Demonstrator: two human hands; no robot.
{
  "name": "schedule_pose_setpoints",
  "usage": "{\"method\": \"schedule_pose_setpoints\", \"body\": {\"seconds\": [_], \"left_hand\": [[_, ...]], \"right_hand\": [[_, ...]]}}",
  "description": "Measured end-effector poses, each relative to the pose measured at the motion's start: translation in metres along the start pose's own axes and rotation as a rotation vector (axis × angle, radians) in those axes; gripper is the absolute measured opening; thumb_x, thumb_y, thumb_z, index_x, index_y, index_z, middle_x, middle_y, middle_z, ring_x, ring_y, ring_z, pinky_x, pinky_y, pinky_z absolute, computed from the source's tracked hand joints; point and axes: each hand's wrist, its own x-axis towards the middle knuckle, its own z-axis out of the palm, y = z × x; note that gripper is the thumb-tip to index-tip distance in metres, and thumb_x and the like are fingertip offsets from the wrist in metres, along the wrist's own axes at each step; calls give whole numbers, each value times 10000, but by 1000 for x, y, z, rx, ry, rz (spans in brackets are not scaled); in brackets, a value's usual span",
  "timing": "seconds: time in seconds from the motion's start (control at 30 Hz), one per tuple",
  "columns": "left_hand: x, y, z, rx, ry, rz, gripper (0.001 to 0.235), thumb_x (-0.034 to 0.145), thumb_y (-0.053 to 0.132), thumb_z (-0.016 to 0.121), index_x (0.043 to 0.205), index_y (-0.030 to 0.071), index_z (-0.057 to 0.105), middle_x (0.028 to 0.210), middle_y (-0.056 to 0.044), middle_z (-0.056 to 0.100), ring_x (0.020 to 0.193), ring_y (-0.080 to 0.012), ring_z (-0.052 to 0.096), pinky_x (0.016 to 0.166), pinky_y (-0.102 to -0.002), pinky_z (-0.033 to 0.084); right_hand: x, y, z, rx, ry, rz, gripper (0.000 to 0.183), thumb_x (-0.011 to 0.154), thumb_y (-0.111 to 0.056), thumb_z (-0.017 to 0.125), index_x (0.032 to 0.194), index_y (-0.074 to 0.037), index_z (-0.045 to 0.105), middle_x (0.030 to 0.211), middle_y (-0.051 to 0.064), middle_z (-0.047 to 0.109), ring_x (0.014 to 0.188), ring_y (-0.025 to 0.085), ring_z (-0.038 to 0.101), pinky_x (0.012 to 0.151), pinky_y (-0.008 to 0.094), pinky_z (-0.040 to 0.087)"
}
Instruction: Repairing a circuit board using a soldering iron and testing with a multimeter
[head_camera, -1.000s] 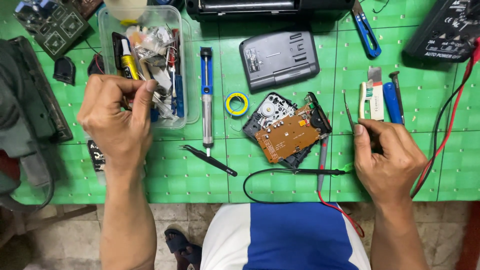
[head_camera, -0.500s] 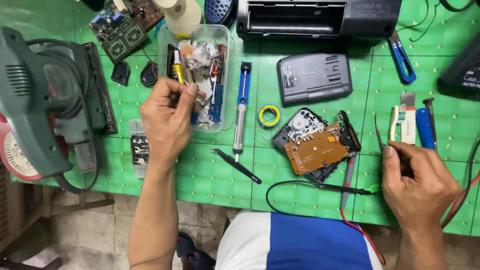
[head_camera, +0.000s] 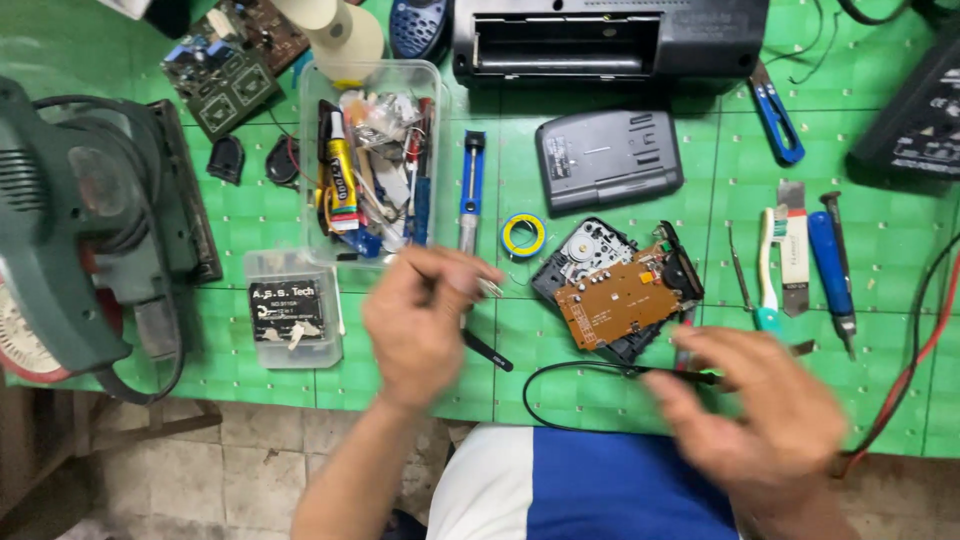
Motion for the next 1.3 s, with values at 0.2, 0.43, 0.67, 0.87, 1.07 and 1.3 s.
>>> {"method": "schedule_pose_setpoints", "body": {"seconds": [0.2,0.43,0.67,0.87,1.07,1.3], "left_hand": [[-66,14,56,-292,-94,-167,142,1032,185,611,931,89,585,913,-106,735,874,-213,711,826,-336,569],[-99,0,64,-435,-154,-318,173,1033,163,618,902,73,551,911,-111,676,836,-190,651,804,-315,535],[-101,-4,70,-343,-179,-313,182,1031,171,619,893,90,534,896,-72,662,817,-176,637,781,-307,530],[-103,-4,72,-380,-150,-332,193,1033,159,604,878,89,512,864,-80,640,759,-177,603,677,-300,539],[-103,-5,71,-312,-172,-321,190,1026,179,620,880,88,539,875,-68,665,793,-168,632,736,-298,533],[-98,-6,71,-246,-205,-229,170,1009,157,649,880,73,576,862,-72,682,781,-183,668,748,-300,553]], "right_hand": [[-3,-21,14,139,-73,-233,425,862,-290,824,1124,9,675,968,110,770,816,232,766,752,318,610],[-36,-2,11,84,-246,-154,239,875,-233,799,1052,-85,740,994,24,769,882,188,751,846,307,602],[-31,-6,13,229,-193,-102,180,885,-170,763,1008,-42,733,949,75,759,805,223,751,797,340,638],[-30,-6,13,245,-245,-69,215,886,-186,773,1055,-62,727,969,83,756,819,224,749,800,315,614],[-31,-4,14,229,-209,-88,159,895,-152,766,1025,-67,729,946,62,744,773,222,732,749,312,614],[-20,-1,9,271,-212,-119,99,892,-115,743,946,-38,715,912,97,753,759,252,738,746,344,628]]}}
